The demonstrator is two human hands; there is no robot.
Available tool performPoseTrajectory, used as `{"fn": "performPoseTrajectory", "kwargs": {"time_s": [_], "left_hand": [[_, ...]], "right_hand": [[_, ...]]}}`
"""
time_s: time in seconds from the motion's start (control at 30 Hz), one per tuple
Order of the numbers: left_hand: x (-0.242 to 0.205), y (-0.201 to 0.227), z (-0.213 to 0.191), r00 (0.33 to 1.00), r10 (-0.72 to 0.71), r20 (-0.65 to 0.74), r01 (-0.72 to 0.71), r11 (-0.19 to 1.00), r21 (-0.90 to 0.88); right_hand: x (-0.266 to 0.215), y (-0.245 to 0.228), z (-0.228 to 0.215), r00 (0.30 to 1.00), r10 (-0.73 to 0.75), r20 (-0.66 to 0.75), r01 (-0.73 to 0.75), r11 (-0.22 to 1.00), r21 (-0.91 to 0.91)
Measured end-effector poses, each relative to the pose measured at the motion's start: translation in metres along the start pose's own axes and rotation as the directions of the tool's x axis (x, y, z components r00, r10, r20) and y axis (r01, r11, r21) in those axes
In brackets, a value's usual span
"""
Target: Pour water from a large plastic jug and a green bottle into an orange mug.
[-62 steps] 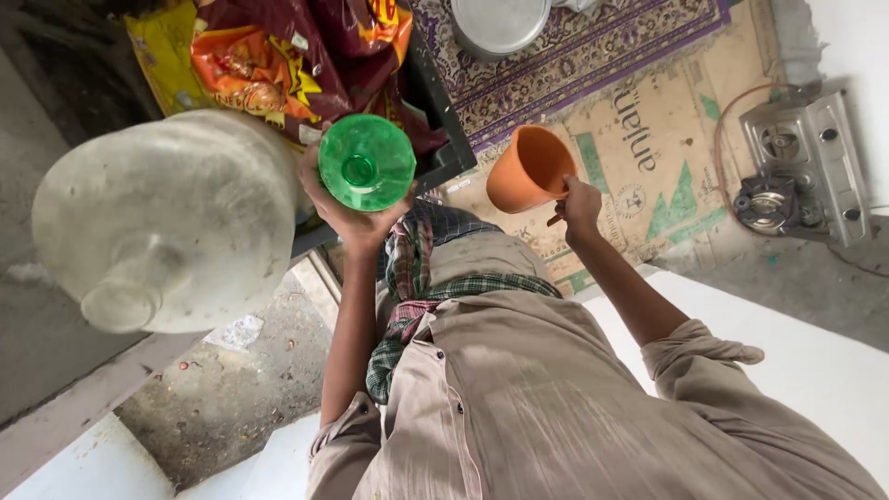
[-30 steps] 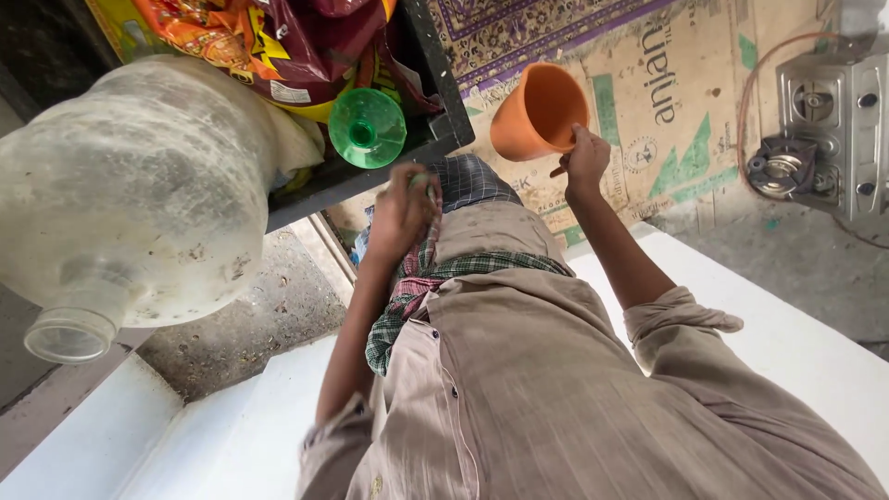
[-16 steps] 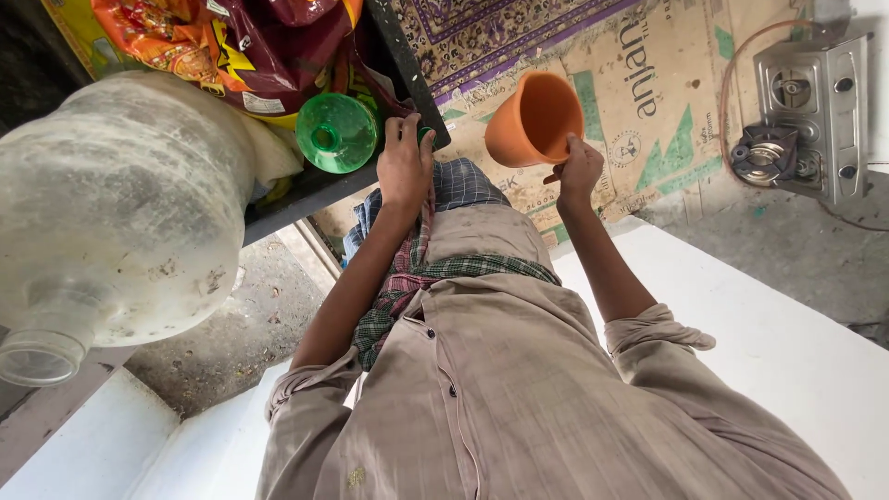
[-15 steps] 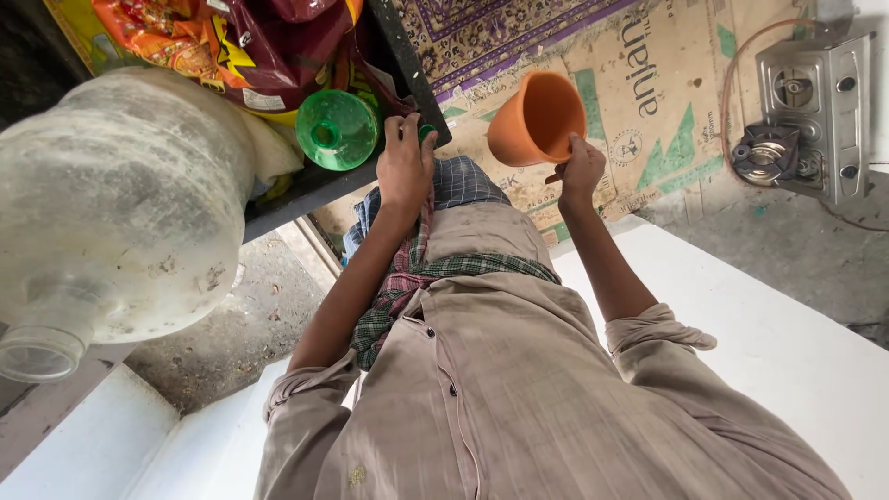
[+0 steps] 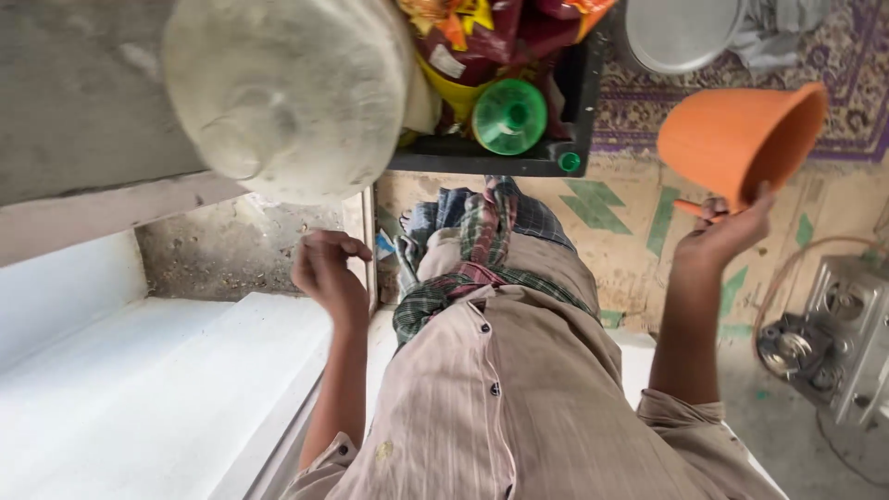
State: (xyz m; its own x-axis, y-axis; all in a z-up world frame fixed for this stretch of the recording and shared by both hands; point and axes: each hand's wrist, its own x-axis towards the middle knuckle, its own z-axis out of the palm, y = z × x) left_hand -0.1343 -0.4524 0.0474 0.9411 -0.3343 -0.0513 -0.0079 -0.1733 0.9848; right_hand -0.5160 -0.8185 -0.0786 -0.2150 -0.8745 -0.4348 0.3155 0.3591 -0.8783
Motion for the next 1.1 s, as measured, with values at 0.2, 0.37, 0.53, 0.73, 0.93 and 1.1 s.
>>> {"fn": "performPoseTrajectory", "kwargs": {"time_s": [0.2,0.37,0.53,0.73,0.93,1.1], "left_hand": [[0.085,0.037,-0.030,0.635,-0.407,0.657,0.773,0.334,-0.540],[0.138,0.083,0.012,0.530,-0.399,0.748,0.843,0.159,-0.514],[0.154,0.080,0.029,0.550,-0.218,0.806,0.831,0.040,-0.556],[0.125,0.069,0.051,0.517,-0.392,0.760,0.455,-0.627,-0.633],[0.061,0.125,0.042,0.324,-0.486,0.812,0.722,-0.427,-0.544],[0.046,0.141,0.033,0.422,-0.354,0.835,0.817,-0.251,-0.519]], "right_hand": [[-0.040,-0.041,0.064,0.959,-0.079,0.272,0.020,0.977,0.212],[-0.102,-0.034,0.085,0.973,-0.079,0.217,0.083,0.996,-0.011],[-0.167,-0.017,0.083,0.995,-0.033,0.098,0.042,0.995,-0.091],[-0.224,0.013,0.066,0.984,0.013,0.176,0.014,0.988,-0.154],[-0.243,0.011,0.071,0.984,0.077,0.158,-0.051,0.985,-0.163],[-0.244,0.008,0.077,0.921,0.004,0.391,0.068,0.983,-0.169]]}}
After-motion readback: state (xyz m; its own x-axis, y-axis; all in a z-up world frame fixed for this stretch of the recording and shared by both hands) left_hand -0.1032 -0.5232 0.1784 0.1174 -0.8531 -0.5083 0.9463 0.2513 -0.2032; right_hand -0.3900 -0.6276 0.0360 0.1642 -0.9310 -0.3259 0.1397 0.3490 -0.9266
